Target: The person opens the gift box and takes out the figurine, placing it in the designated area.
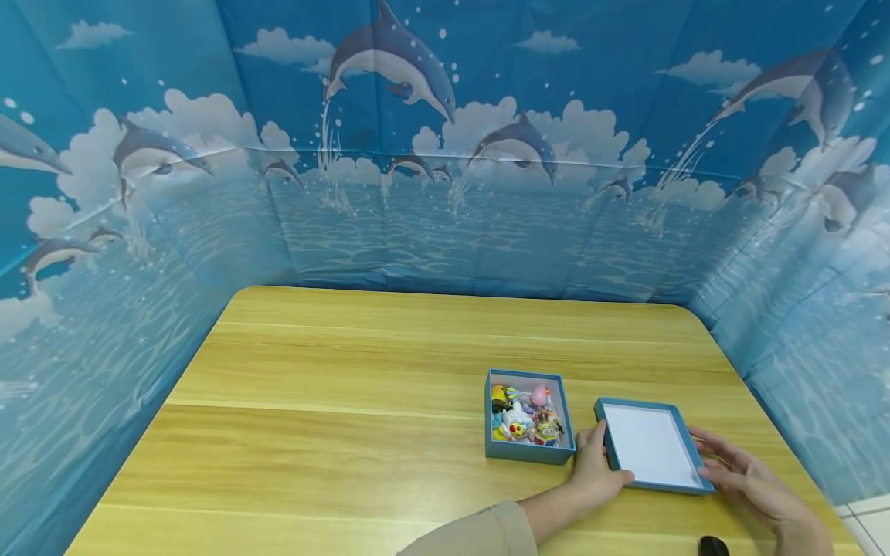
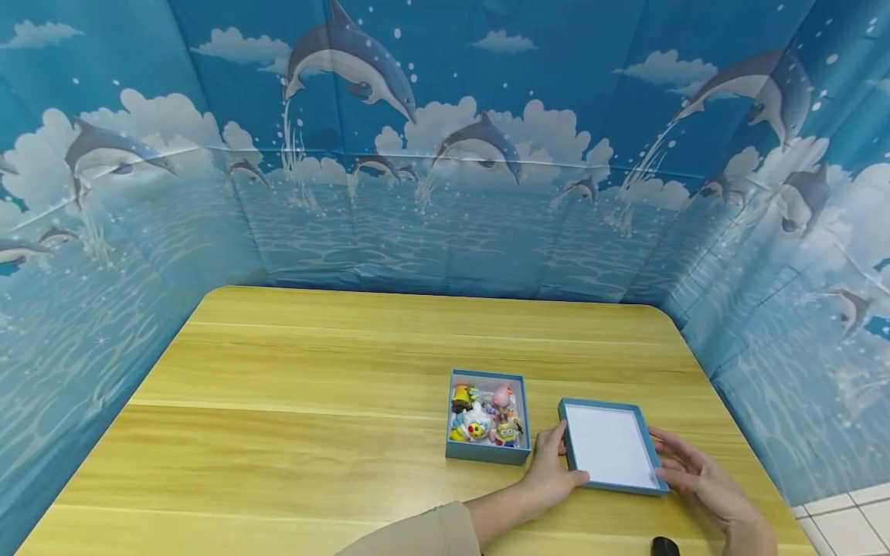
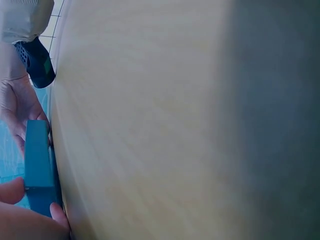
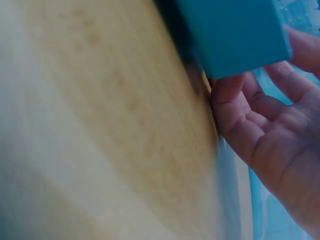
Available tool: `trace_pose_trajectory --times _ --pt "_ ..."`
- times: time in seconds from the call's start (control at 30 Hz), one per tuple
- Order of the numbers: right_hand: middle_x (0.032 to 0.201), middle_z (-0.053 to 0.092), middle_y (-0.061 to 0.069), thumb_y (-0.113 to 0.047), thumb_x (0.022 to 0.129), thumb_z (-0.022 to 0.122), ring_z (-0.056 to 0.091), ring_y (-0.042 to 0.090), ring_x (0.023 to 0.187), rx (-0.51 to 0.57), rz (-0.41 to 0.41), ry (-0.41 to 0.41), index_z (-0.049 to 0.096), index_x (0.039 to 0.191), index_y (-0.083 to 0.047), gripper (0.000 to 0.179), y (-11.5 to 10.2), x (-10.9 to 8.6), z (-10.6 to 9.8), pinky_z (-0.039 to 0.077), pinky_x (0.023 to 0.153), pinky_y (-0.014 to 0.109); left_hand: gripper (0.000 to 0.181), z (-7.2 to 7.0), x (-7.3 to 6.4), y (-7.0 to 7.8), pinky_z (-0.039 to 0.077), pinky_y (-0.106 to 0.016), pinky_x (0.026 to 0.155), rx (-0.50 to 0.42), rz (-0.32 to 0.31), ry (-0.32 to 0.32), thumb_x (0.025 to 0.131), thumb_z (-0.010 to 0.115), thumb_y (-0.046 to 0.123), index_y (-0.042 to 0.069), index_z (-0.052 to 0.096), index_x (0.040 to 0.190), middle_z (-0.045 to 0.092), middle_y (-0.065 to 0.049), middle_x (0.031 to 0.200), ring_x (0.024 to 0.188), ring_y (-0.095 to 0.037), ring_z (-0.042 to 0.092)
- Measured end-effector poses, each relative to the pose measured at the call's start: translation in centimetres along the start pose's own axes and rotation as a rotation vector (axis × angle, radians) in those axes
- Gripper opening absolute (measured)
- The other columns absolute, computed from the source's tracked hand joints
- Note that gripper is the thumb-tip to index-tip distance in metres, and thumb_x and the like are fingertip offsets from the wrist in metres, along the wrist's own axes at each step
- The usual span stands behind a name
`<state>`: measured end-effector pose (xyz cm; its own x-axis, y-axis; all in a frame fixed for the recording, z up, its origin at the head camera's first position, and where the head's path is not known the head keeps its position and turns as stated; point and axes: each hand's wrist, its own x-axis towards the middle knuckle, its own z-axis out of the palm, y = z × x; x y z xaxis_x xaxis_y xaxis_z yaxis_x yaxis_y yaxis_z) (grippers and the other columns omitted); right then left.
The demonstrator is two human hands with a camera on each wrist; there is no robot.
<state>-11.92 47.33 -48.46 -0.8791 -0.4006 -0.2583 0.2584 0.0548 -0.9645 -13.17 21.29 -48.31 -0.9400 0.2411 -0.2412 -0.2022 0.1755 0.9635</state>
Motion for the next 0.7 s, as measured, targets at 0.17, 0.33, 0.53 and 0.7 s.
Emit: trace_pose_trajectory --times 0.17,0.33,0.53,0.7 --pt "0.114 0.051 -0.024 0.002 0.095 0.038 0.053 0.001 0.100 0.014 -0.021 -0.021 0.045 0.127 -0.044 0.056 0.06 0.01 -0.04 0.046 0.080 0.022 0.079 -0.06 0.11 -0.14 0.041 -0.021 0.089 0.065 0.003 -0.014 0.067 0.072 -0.005 0.013 0.040 0.136 0.039 0.003 0.119 0.097 -0.007 0.048" --pt "0.117 0.051 -0.021 0.004 0.095 0.036 0.053 0.003 0.103 0.038 -0.042 -0.077 0.044 0.128 -0.042 0.058 0.01 0.15 -0.12 0.046 0.082 0.023 0.079 -0.11 0.11 -0.15 0.039 -0.022 0.093 0.095 0.008 -0.013 0.067 0.073 -0.003 0.014 0.040 0.137 0.039 0.002 0.121 0.101 -0.008 0.048" --pt "0.118 0.051 -0.021 0.005 0.096 0.034 0.053 0.003 0.104 0.045 -0.034 -0.107 0.044 0.128 -0.042 0.058 -0.13 0.26 -0.23 0.047 0.083 0.024 0.078 -0.14 0.07 -0.09 0.039 -0.022 0.093 0.094 0.005 -0.013 0.068 0.072 -0.003 0.013 0.040 0.137 0.039 0.002 0.121 0.104 -0.010 0.048" --pt "0.117 0.050 -0.023 0.004 0.096 0.035 0.053 0.001 0.105 0.056 -0.020 -0.109 0.044 0.127 -0.043 0.057 -0.26 0.30 -0.19 0.046 0.083 0.024 0.078 -0.24 0.08 0.01 0.041 -0.021 0.088 0.079 0.006 -0.010 0.067 0.073 -0.004 0.012 0.041 0.136 0.040 0.002 0.120 0.099 -0.009 0.050"
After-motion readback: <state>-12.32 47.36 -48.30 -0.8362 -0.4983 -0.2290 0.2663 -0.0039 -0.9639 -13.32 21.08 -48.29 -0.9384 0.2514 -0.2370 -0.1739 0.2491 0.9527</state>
